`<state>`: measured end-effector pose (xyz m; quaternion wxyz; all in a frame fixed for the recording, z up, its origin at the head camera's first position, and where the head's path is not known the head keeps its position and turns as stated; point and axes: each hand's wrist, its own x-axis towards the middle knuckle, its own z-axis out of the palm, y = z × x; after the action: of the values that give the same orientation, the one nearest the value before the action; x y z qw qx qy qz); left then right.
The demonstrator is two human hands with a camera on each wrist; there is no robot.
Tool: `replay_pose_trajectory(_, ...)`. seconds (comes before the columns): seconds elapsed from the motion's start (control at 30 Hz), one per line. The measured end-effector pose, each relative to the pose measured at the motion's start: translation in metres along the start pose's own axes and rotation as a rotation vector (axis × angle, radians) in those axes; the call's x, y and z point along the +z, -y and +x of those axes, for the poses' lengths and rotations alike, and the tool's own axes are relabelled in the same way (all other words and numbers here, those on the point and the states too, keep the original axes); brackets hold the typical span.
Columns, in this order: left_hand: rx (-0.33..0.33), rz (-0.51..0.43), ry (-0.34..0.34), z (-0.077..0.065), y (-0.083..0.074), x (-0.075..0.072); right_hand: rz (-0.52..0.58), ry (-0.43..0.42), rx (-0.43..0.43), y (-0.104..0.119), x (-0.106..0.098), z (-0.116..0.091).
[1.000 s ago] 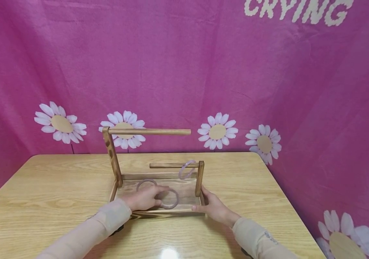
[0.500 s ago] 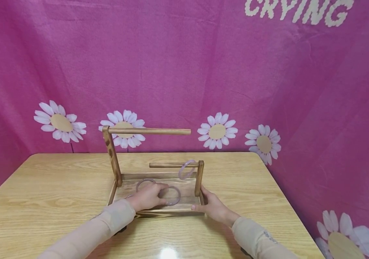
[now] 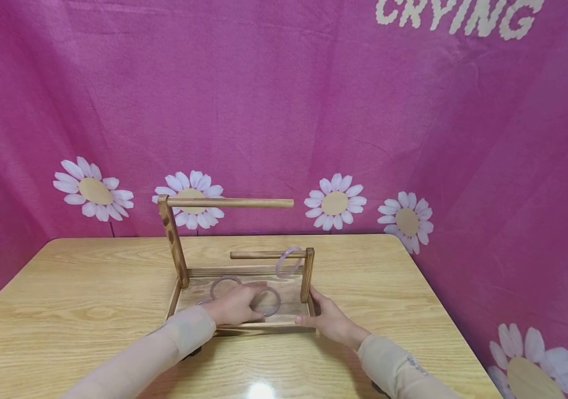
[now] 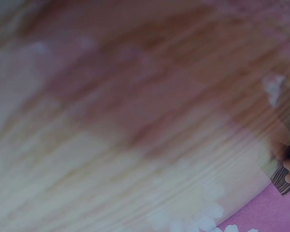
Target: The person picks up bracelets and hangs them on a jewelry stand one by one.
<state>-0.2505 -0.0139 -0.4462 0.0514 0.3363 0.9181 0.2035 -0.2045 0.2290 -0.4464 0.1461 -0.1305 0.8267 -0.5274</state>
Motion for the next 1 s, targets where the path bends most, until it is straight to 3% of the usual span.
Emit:
replay_pose_trajectory(0.23,-0.053,-0.030,0.040,0.010,-0.003,0.003,0.005,0.000,0.005,-0.002,0.000,0.001)
replay_pose_trajectory(0.53,-0.054,-0.071,-0.022,0.017,0.002,0.007,-0.007,-0.005,-0.004,-0.002,0.000,0.002)
replay_pose_trajectory(1.0,-0.072,-0.105,-0.038,0.015,-0.002,-0.001,-0.010,-0.001,-0.010,-0.003,-0.001,0.002)
